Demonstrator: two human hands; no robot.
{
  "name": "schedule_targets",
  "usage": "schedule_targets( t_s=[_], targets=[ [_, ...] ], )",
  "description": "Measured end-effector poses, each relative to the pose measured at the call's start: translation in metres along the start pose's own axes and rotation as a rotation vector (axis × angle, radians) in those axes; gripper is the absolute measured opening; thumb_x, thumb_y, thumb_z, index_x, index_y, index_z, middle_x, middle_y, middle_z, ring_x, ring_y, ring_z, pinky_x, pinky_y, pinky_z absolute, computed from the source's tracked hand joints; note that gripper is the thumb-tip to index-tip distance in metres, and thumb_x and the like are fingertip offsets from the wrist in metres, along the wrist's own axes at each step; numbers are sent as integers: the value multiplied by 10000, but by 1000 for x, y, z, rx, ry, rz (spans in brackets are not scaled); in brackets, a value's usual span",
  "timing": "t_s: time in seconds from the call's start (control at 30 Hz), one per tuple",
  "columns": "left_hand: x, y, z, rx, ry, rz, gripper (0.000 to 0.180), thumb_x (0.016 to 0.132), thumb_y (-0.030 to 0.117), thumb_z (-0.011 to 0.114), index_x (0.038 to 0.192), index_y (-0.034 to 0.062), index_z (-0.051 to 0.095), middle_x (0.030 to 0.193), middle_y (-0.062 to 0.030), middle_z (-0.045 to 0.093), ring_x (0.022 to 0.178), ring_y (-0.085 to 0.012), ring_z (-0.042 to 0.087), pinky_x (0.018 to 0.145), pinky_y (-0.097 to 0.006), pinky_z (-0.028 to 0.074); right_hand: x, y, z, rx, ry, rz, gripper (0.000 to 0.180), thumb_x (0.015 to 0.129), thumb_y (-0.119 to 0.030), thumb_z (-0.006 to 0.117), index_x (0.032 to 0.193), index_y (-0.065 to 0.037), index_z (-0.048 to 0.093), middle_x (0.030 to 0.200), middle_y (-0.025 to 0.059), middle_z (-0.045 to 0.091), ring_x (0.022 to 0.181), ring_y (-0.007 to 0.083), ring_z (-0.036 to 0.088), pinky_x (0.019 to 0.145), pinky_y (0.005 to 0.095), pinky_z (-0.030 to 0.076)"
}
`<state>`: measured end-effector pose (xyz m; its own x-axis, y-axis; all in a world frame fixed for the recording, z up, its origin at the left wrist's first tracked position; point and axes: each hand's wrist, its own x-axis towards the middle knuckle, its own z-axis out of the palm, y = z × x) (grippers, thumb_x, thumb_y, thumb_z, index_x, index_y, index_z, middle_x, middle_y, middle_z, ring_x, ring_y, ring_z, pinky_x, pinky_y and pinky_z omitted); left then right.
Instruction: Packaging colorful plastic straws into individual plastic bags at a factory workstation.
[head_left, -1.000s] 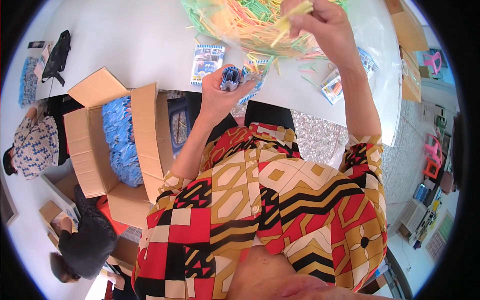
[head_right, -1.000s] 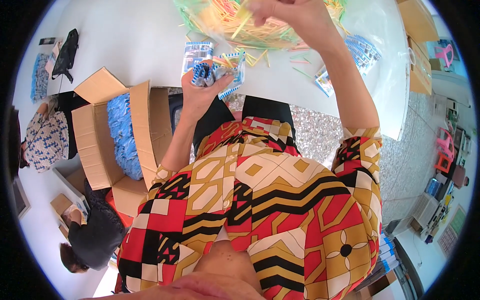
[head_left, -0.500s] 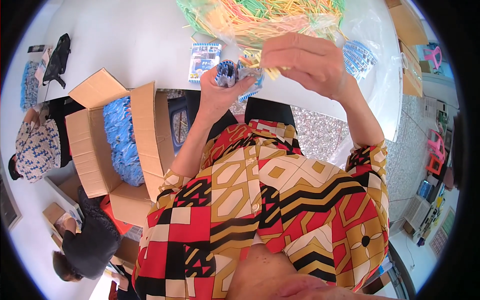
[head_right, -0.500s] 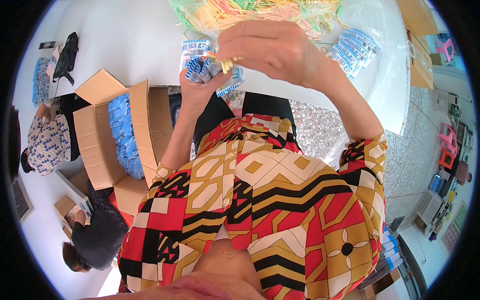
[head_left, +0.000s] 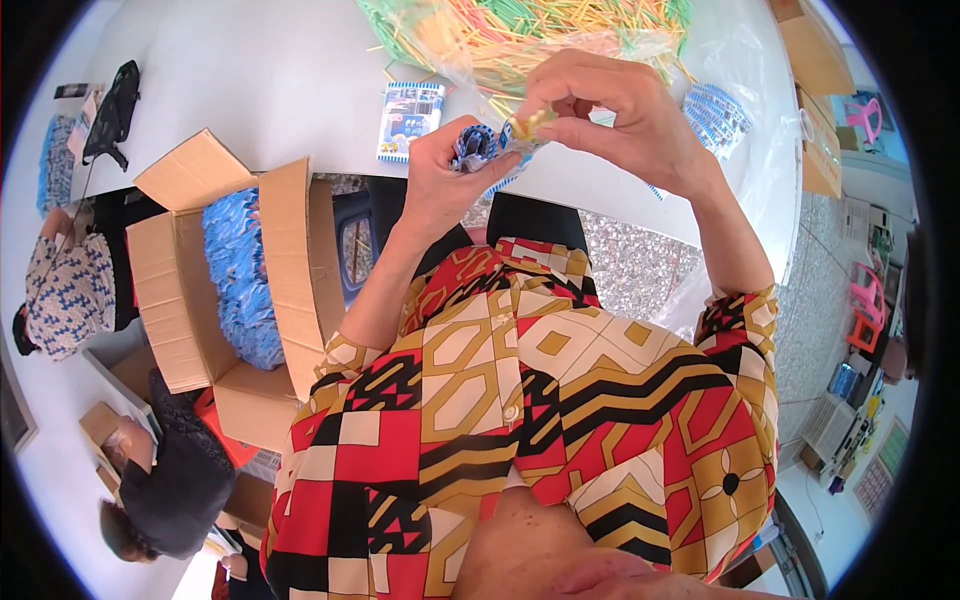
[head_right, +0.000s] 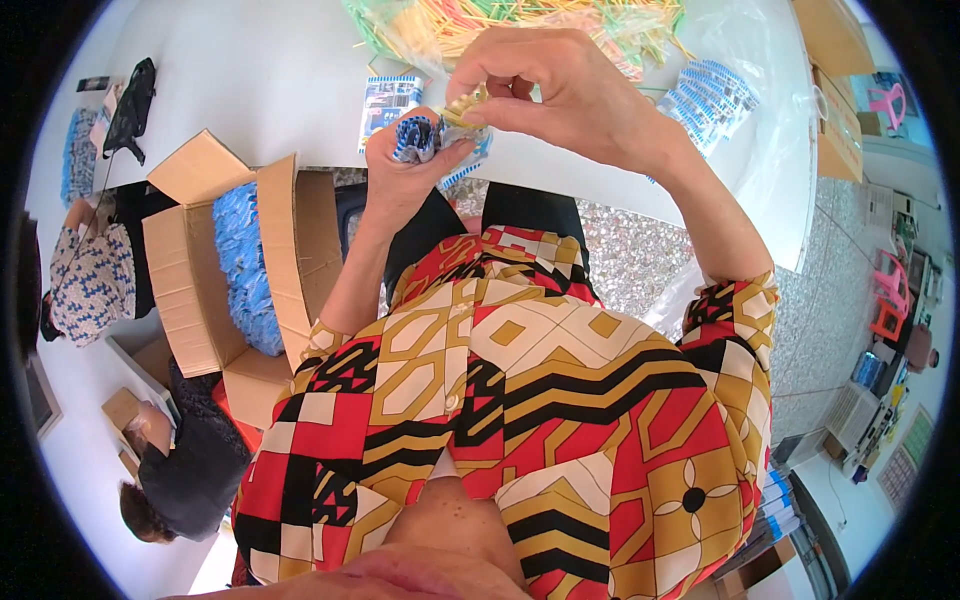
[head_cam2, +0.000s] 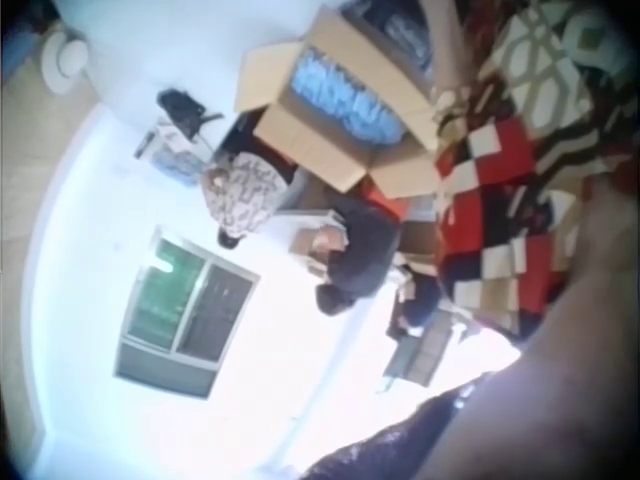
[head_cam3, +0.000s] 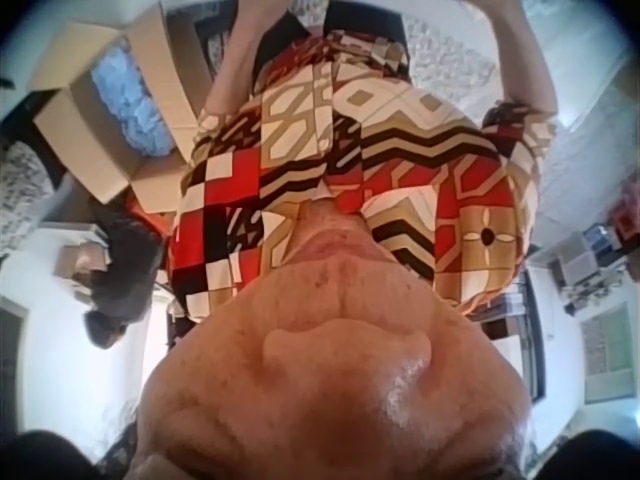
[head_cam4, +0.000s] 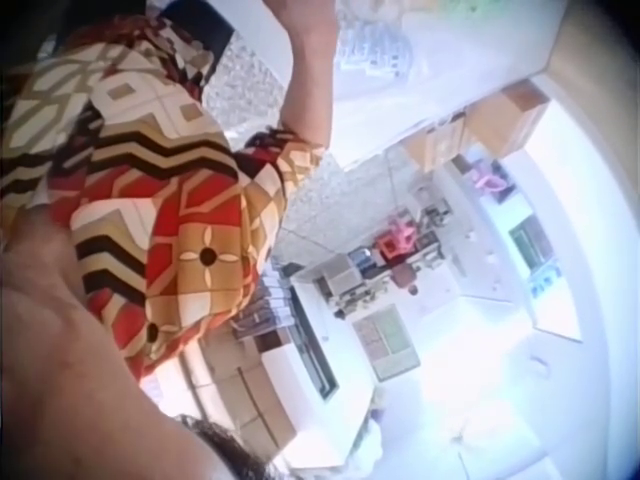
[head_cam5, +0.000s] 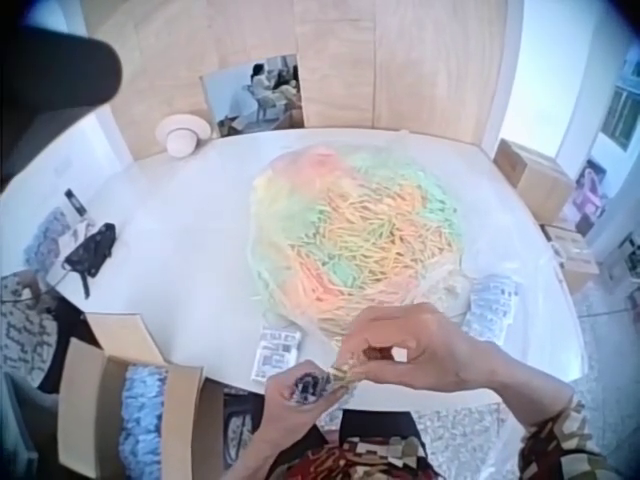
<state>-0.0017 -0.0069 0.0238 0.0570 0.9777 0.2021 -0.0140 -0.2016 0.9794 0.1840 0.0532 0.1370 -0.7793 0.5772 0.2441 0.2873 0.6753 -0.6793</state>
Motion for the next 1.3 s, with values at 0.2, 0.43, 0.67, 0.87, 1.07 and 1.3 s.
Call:
schedule_targets(
  t_s=[0.2, 0.43, 0.67, 0.87, 1.07, 1.3],
  targets=[
    [-1, -2, 0, -137, 18, -19, 209, 735, 80, 752, 694, 31, 552, 614, 56, 506, 582, -27, 400, 512, -206, 341, -8, 12, -10, 349, 78, 116, 258, 848, -42, 580, 1105, -36, 609, 987, 11, 603, 714, 45, 503, 602, 185, 421],
    [-1, 0, 1, -167, -14, -27, 182, 733, 71, 756, 724, 30, 579, 669, 57, 554, 611, -19, 438, 535, -197, 373, -32, 36, 20, 396, 56, 192, 227, 877, -52, 565, 1096, -6, 600, 997, 22, 602, 885, 80, 530, 780, 239, 436],
    [-5, -5, 1, -273, 1, -88, 177, 732, 71, 761, 820, 26, 614, 739, 22, 620, 674, -32, 539, 614, -196, 452, -49, 27, 29, 305, 374, 161, 176, 886, -4, 538, 1055, 13, 586, 956, 58, 619, 869, 97, 564, 769, 234, 457],
    [5, -4, 17, -459, 125, -270, 256, 722, 41, 758, 947, 21, 639, 845, -21, 657, 722, -89, 611, 674, -248, 505, -88, 41, 27, 88, 660, 381, 135, 917, -18, 501, 1026, 19, 570, 849, 39, 615, 770, 79, 564, 697, 215, 459],
    [4, -22, 34, -486, 183, -367, 326, 777, 42, 702, 1084, 28, 591, 976, -34, 646, 832, -105, 613, 750, -280, 504, -142, 85, 33, 20, 789, 466, 135, 926, -27, 495, 1027, 6, 578, 877, 23, 606, 776, 63, 543, 701, 206, 448],
    [13, -28, 57, -596, 106, -444, 225, 876, 162, 618, 1068, 53, 576, 991, -16, 630, 882, -105, 599, 778, -300, 491, -188, 121, 22, 255, 952, 486, 136, 914, -36, 520, 1038, -3, 566, 874, 10, 592, 800, 58, 532, 729, 202, 437]
  ],
)
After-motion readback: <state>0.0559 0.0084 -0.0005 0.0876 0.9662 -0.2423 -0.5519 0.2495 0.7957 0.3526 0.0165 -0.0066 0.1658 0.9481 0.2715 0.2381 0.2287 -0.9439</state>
